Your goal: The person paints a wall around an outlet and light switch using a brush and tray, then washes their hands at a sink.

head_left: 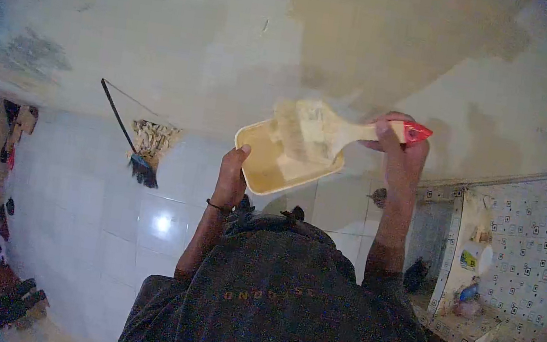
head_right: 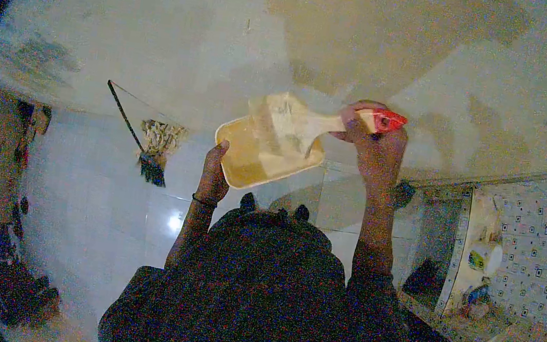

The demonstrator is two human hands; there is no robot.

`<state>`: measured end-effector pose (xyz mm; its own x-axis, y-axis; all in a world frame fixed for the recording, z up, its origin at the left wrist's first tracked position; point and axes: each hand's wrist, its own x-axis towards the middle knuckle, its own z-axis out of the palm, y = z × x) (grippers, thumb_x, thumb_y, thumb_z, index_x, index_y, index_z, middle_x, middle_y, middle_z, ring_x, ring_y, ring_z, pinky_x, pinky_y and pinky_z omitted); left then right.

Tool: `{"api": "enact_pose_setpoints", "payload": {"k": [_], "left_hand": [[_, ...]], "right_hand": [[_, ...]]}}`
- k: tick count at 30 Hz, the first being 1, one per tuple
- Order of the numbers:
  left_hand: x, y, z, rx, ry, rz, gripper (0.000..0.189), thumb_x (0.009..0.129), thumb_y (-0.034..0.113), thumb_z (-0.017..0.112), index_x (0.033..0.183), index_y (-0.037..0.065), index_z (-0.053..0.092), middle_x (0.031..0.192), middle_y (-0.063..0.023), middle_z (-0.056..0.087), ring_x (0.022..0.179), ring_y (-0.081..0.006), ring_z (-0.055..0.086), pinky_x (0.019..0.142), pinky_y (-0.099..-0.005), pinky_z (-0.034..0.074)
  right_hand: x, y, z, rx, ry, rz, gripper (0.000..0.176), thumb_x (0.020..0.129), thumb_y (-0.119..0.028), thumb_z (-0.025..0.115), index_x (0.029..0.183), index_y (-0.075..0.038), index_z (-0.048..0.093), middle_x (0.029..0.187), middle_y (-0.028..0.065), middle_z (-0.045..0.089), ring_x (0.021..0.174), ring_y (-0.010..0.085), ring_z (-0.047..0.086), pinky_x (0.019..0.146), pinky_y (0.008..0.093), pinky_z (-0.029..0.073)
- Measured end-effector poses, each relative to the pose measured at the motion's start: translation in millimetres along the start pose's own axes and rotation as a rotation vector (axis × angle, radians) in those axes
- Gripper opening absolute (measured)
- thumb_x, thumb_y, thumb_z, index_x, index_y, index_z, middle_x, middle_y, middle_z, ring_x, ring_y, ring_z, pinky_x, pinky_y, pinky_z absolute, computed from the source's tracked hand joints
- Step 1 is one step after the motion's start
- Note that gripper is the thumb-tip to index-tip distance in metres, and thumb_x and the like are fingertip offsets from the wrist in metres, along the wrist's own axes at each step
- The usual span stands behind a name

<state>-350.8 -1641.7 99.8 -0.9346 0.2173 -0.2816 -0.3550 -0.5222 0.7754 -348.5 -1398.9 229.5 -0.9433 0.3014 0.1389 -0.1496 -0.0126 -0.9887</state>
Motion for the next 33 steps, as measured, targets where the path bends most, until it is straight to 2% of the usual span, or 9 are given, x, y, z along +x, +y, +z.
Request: {"api": "enact_pose_setpoints", "payload": {"k": [8,10,13,17,19,22,26,28,33], "left_hand": [[5,-4,-3,-0.017,-0.001,0.003,0.043,0.085,0.03,0.045,0.109,-0.006,0.045,0.101,-0.0127,0.055,0.093,-0.0195,0.055,0.081,-0.0316,0.044],[6,-4,-4,-0.034,0.026,-0.005,0.043,0.085,0.03,0.045,0.11,-0.005,0.044,0.102,-0.0127,0.054,0.094,-0.0197,0.055,0.081,-0.0321,0.044],[5,-5,-7,-0.03,0.005,0.007,0.044,0.085,0.03,0.045,0.111,-0.005,0.044,0.104,-0.0124,0.054,0.094,-0.0198,0.054,0.081,-0.0325,0.044],[5,-9,-11,-0.052,-0.014,0.024,0.043,0.085,0.03,0.044,0.111,-0.005,0.044,0.103,-0.0125,0.054,0.094,-0.0197,0.054,0.081,-0.032,0.044],[5,-9,-11,-0.052,0.007,0.007,0.043,0.085,0.03,0.044,0.111,-0.005,0.044,0.103,-0.0126,0.054,0.094,-0.0196,0.054,0.081,-0.0317,0.044],[5,-9,-14,-0.045,-0.019,0.045,0.044,0.085,0.03,0.044,0.11,-0.005,0.045,0.102,-0.0128,0.055,0.094,-0.0195,0.054,0.081,-0.0316,0.044],[5,-6,-13,-0.045,-0.002,0.037,0.044,0.085,0.03,0.044,0.111,-0.006,0.044,0.103,-0.013,0.054,0.095,-0.0198,0.054,0.082,-0.0318,0.044],[6,-5,-13,-0.061,-0.005,0.038,0.044,0.085,0.029,0.045,0.111,-0.006,0.044,0.104,-0.0133,0.054,0.096,-0.0203,0.054,0.082,-0.0321,0.044],[5,1,-8,-0.054,-0.024,0.048,0.045,0.084,0.029,0.046,0.111,-0.006,0.044,0.105,-0.0135,0.053,0.096,-0.0209,0.054,0.084,-0.033,0.044]], "right_hand": [[-2,-42,-4,-0.063,0.116,-0.282,0.016,0.076,-0.009,0.06,0.086,0.002,0.054,0.084,0.0119,0.055,0.074,0.0203,0.059,0.056,0.0328,0.055],[1,-48,-7,0.001,0.117,-0.397,0.023,0.07,-0.01,0.068,0.087,0.001,0.055,0.08,0.0132,0.06,0.07,0.0208,0.061,0.063,0.0337,0.053],[3,-61,-4,0.007,0.129,-0.582,0.024,0.07,-0.008,0.068,0.088,0.002,0.055,0.079,0.0144,0.061,0.069,0.0231,0.061,0.063,0.0361,0.053],[0,-75,-6,-0.006,0.067,-0.651,0.019,0.076,-0.009,0.06,0.088,0.003,0.052,0.083,0.0151,0.056,0.074,0.0243,0.059,0.071,0.0396,0.049],[0,-81,-6,0.154,-0.04,-0.703,0.019,0.076,-0.007,0.059,0.09,0.004,0.051,0.083,0.0158,0.056,0.076,0.0249,0.059,0.071,0.0405,0.049],[-2,-77,-4,0.104,0.023,-0.772,0.019,0.076,-0.006,0.06,0.09,0.004,0.051,0.084,0.0159,0.056,0.076,0.0259,0.058,0.072,0.0417,0.049],[-8,-59,7,0.029,-0.014,-0.528,0.02,0.07,-0.007,0.067,0.085,-0.001,0.057,0.079,0.0111,0.062,0.072,0.0191,0.061,0.067,0.0314,0.05],[-15,-48,8,-0.25,-0.078,-0.331,0.016,0.071,-0.009,0.067,0.083,-0.001,0.059,0.078,0.0078,0.062,0.069,0.0146,0.059,0.065,0.0279,0.049],[-16,-17,22,-0.341,-0.167,-0.142,0.015,0.072,-0.013,0.067,0.081,-0.002,0.061,0.074,0.0042,0.062,0.068,0.0108,0.058,0.063,0.0245,0.047]]}}
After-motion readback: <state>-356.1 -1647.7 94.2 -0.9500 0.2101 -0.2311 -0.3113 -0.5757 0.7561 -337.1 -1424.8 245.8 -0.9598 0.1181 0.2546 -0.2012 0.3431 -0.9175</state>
